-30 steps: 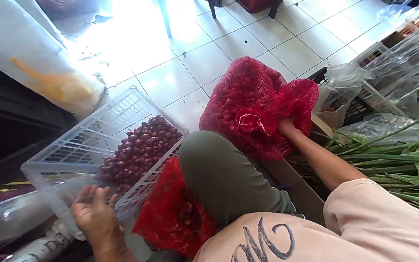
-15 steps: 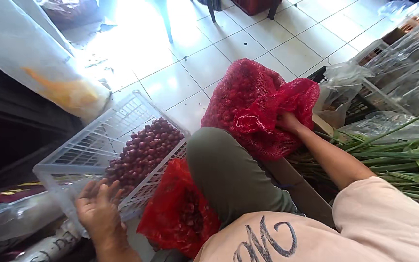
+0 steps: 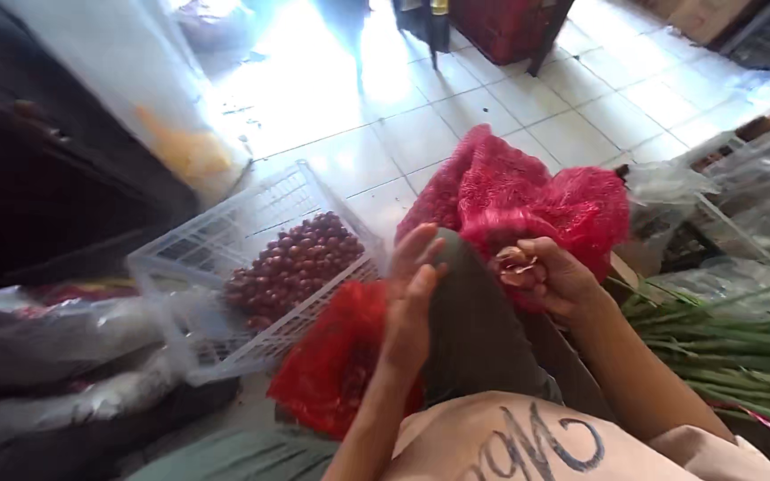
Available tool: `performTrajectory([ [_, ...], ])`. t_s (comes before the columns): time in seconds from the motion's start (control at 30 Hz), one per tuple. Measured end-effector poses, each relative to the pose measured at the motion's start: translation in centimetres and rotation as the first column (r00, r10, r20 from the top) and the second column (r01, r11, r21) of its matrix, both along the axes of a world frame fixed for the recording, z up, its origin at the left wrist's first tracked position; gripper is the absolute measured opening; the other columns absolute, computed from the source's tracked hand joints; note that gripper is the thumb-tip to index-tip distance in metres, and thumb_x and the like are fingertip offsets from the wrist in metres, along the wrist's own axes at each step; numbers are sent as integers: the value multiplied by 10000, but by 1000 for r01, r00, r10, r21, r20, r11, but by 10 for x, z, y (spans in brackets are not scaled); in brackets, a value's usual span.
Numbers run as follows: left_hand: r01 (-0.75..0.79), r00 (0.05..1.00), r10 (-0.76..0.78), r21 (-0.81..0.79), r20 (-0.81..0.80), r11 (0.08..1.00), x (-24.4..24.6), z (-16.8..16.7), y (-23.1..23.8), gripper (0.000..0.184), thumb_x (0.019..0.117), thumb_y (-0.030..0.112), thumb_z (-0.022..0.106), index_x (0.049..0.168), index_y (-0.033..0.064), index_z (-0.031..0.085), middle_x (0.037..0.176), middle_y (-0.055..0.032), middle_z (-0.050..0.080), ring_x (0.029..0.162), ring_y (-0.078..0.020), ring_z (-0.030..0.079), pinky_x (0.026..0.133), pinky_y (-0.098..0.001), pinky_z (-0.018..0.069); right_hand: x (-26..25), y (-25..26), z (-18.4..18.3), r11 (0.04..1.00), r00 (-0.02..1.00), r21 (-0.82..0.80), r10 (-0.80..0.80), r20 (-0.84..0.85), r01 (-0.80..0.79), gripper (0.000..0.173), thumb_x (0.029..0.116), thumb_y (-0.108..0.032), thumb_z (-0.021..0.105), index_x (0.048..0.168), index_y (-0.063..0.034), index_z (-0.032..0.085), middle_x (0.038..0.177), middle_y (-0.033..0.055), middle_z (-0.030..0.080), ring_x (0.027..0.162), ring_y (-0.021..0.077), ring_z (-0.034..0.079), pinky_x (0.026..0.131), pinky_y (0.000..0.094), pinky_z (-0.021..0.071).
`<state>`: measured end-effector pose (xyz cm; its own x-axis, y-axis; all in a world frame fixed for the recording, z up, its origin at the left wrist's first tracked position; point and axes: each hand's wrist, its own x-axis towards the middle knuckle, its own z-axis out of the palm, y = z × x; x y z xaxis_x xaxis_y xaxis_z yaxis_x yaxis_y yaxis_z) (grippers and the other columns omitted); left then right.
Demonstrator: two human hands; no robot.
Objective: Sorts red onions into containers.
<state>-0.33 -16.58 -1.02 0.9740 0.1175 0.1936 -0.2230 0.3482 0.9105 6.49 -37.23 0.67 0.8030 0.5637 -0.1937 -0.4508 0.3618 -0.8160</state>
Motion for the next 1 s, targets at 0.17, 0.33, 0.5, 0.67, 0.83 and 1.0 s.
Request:
performTrajectory([
  [0.17,-192,981,191,-70,-22,979,7,-3,6,380,1070,280,390,1411,169,513,1294,67,605,834,42,596,646,-136,500,-20,122,0,986,971,-153,-26,239,64,168,1047,-103,464,1054,-161,622,702,-61,635,543,-6,563,521,164,504],
  [0.33,-499,856,326,-479,-400,722,0,-42,51,334,1101,261,295,1196,169,602,999,42,690,864,-41,667,741,-217,550,-40,180,-18,845,854,-524,346,388,-104,495,979,-97,468,1464,-12,413,1409,174,471,1185,193,562,951,361,508],
  [0.5,-582,813,322,-651,-485,486,-11,-60,80,435,1089,301,216,928,163,596,753,40,649,671,-53,648,616,-228,551,-20,212,-30,625,537,-760,709,456,-180,591,962,-110,703,1470,50,446,1484,268,472,1331,354,526,1082,470,461],
  [0.67,-586,810,337,-687,-481,428,-17,-65,97,399,1066,324,306,946,202,667,829,30,705,731,-84,689,641,-263,579,18,218,-29,573,319,-736,818,479,-362,521,906,-47,759,1384,35,568,1301,206,628,1146,255,648,1000,399,534],
  [0.83,-510,858,306,-754,-413,414,-25,-55,107,369,1057,299,340,1029,170,685,930,-14,719,775,-114,707,662,-271,603,36,224,-33,663,372,-616,749,548,-426,315,942,49,643,1257,29,650,1148,118,704,936,102,700,829,256,591],
  [1.0,-552,830,235,-686,-505,475,-30,-46,113,318,1069,248,364,1038,127,656,830,-27,679,665,-90,671,580,-219,573,34,224,-37,661,408,-602,750,521,-447,459,936,13,662,1387,-42,599,1260,99,631,923,95,685,794,247,605],
])
